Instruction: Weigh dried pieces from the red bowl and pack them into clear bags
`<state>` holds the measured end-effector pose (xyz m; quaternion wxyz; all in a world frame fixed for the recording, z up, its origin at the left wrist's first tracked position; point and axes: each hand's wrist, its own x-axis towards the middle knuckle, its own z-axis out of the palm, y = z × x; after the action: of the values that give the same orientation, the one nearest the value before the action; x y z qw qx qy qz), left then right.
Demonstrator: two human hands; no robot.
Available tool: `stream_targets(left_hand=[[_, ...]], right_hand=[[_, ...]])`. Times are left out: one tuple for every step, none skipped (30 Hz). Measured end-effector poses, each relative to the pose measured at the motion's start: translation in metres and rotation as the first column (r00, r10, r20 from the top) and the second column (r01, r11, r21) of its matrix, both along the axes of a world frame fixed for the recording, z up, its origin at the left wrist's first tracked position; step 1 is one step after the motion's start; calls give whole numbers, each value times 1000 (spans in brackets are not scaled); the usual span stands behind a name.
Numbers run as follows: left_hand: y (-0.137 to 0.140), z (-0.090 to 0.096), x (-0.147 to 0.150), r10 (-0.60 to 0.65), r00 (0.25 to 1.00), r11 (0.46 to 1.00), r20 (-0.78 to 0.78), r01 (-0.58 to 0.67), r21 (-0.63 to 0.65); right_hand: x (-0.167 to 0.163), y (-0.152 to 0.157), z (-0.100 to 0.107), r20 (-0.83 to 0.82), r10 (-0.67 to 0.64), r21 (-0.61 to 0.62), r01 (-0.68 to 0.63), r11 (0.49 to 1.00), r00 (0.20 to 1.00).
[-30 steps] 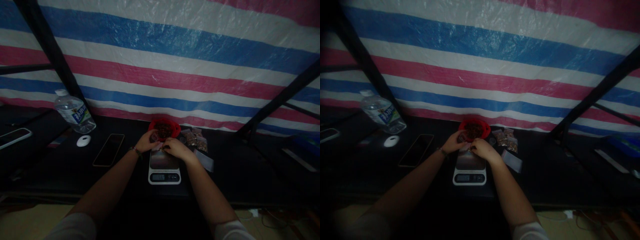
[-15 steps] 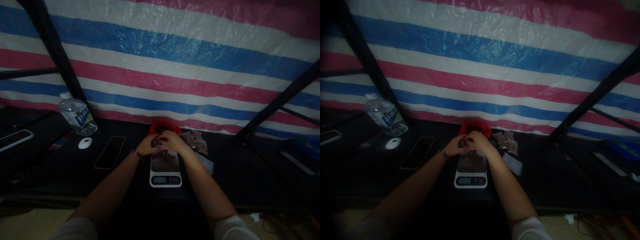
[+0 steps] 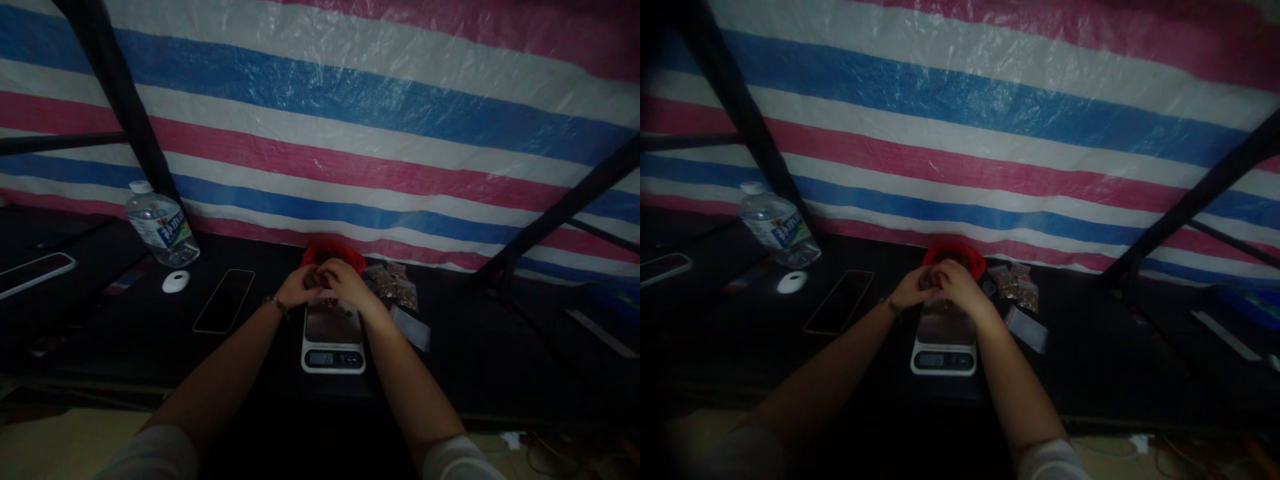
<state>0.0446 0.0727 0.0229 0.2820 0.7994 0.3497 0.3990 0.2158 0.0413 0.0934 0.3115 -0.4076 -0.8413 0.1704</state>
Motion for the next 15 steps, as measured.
stream_targets(left_hand=[[0, 0, -1, 18, 1000, 1000, 1, -18, -6], [1, -1, -1, 33, 999, 999, 5, -33, -9], [1, -1, -1, 47, 999, 999, 11, -47, -11], [1, -1, -1, 57, 998, 998, 14, -57, -14], [1, 0, -1, 65, 998, 998, 16, -65, -18], [0, 0, -1, 71, 997, 997, 17, -71, -26], [0, 1, 0, 73, 997, 997, 18, -73, -38], [-1, 1, 0, 72, 997, 996, 21, -71, -51], [-1, 2, 1, 68, 997, 996, 24, -66, -62], [-1, 2, 1, 63, 998, 996, 26, -61, -71], [-1, 3, 1, 55, 998, 996, 24, -53, -74], [-1, 3, 1, 46, 999, 996, 21, -44, -72], [-1, 3, 1, 38, 999, 997, 18, -36, -67], [0, 2, 1, 33, 999, 998, 16, -32, -60], [0, 2, 1, 33, 999, 998, 15, -33, -53]], right_hand=[[8, -3, 4, 27, -29, -32, 30, 999, 999], [17, -7, 7, 76, -45, -85, 52, 995, 996], [26, -10, 9, 136, -37, -158, 59, 986, 990], [34, -14, 10, 202, -1, -243, 51, 969, 979], [42, -18, 10, 262, 29, -313, 57, 948, 965], [48, -22, 9, 314, 50, -364, 72, 928, 948], [52, -25, 7, 359, 58, -397, 97, 913, 931], [54, -28, 4, 396, 49, -412, 130, 902, 917], [54, -31, 1, 426, 33, -418, 164, 894, 904], [53, -32, -1, 449, 17, -419, 194, 887, 893], [50, -34, -3, 467, 6, -417, 215, 883, 884], [46, -35, -5, 484, -1, -409, 226, 884, 875], [42, -35, -5, 495, -3, -395, 229, 890, 869], [38, -35, -6, 502, -2, -381, 223, 897, 865], [35, -35, -5, 504, 6, -372, 211, 904, 864]])
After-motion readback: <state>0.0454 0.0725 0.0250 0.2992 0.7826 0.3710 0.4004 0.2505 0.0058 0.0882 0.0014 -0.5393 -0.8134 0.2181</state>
